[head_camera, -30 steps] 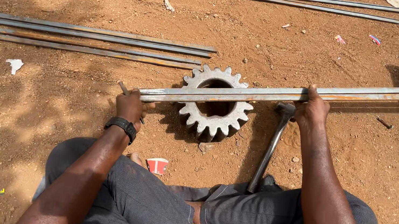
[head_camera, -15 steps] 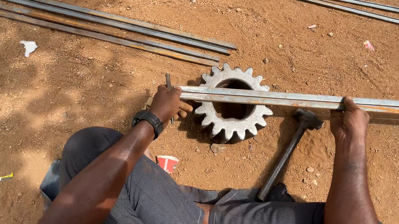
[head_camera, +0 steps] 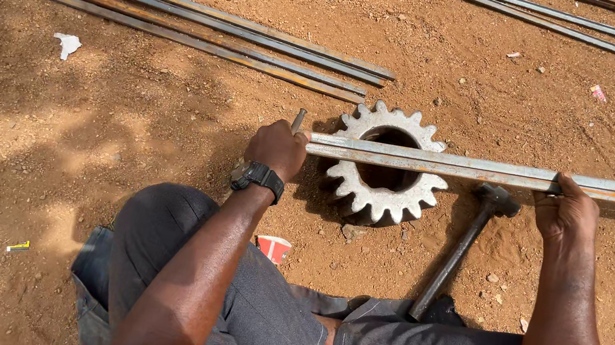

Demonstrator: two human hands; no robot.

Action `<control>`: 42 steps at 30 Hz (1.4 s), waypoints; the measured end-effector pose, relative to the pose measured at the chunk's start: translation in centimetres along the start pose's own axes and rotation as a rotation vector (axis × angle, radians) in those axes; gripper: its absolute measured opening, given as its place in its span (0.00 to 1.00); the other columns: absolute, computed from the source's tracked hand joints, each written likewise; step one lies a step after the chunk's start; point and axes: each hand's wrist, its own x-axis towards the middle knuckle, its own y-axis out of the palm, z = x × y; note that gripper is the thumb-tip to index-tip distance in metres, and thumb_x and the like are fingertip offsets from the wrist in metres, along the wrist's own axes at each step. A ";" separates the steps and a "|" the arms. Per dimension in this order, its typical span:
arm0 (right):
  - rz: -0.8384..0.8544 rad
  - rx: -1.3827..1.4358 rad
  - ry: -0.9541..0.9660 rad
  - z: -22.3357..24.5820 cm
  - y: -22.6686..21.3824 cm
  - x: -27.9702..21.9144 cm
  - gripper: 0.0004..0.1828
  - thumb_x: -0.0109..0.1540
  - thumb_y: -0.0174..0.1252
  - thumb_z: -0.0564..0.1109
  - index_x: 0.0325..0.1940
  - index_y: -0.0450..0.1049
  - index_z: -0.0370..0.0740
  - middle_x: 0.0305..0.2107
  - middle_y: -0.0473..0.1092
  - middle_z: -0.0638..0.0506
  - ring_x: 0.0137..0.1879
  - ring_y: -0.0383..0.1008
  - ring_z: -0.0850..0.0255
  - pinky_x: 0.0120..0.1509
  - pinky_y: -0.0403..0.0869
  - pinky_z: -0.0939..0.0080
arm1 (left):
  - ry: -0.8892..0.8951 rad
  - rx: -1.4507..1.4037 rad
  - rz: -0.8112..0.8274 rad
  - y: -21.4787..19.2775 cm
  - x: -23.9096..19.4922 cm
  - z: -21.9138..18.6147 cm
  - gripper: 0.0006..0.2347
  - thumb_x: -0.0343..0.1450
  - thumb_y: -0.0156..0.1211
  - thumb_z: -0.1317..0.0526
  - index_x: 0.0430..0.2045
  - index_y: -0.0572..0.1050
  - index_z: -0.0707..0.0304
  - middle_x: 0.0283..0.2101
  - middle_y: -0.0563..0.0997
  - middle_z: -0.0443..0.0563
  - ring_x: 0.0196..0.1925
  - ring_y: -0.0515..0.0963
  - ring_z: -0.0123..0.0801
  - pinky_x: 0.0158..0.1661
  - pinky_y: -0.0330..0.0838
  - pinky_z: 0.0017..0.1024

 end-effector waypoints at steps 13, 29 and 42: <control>0.003 0.087 0.035 0.6 -0.1 -1.0 0.09 0.70 0.55 0.32 0.53 0.65 0.26 0.43 0.72 0.42 0.46 0.80 0.60 0.63 0.81 0.51 | 0.043 -0.038 0.017 -0.8 0.1 -1.2 0.12 0.74 0.57 0.57 0.34 0.80 0.72 0.33 0.84 0.66 0.35 0.86 0.57 0.31 0.82 0.48; 0.107 -0.016 0.020 -0.2 0.3 -1.6 0.12 0.74 0.54 0.40 0.55 0.63 0.27 0.45 0.71 0.40 0.51 0.81 0.53 0.66 0.79 0.46 | -0.020 -0.120 0.135 -1.6 1.3 0.6 0.15 0.71 0.62 0.55 0.40 0.79 0.71 0.37 0.84 0.69 0.39 0.86 0.56 0.38 0.81 0.50; 0.126 -1.586 0.247 -9.9 -2.8 -12.5 0.20 0.62 0.67 0.51 0.39 0.79 0.27 0.28 0.78 0.40 0.29 0.79 0.54 0.36 0.81 0.56 | -0.175 -1.434 -0.057 -4.4 6.2 4.8 0.04 0.74 0.52 0.63 0.37 0.73 0.61 0.26 0.71 0.46 0.25 0.70 0.28 0.28 0.70 0.28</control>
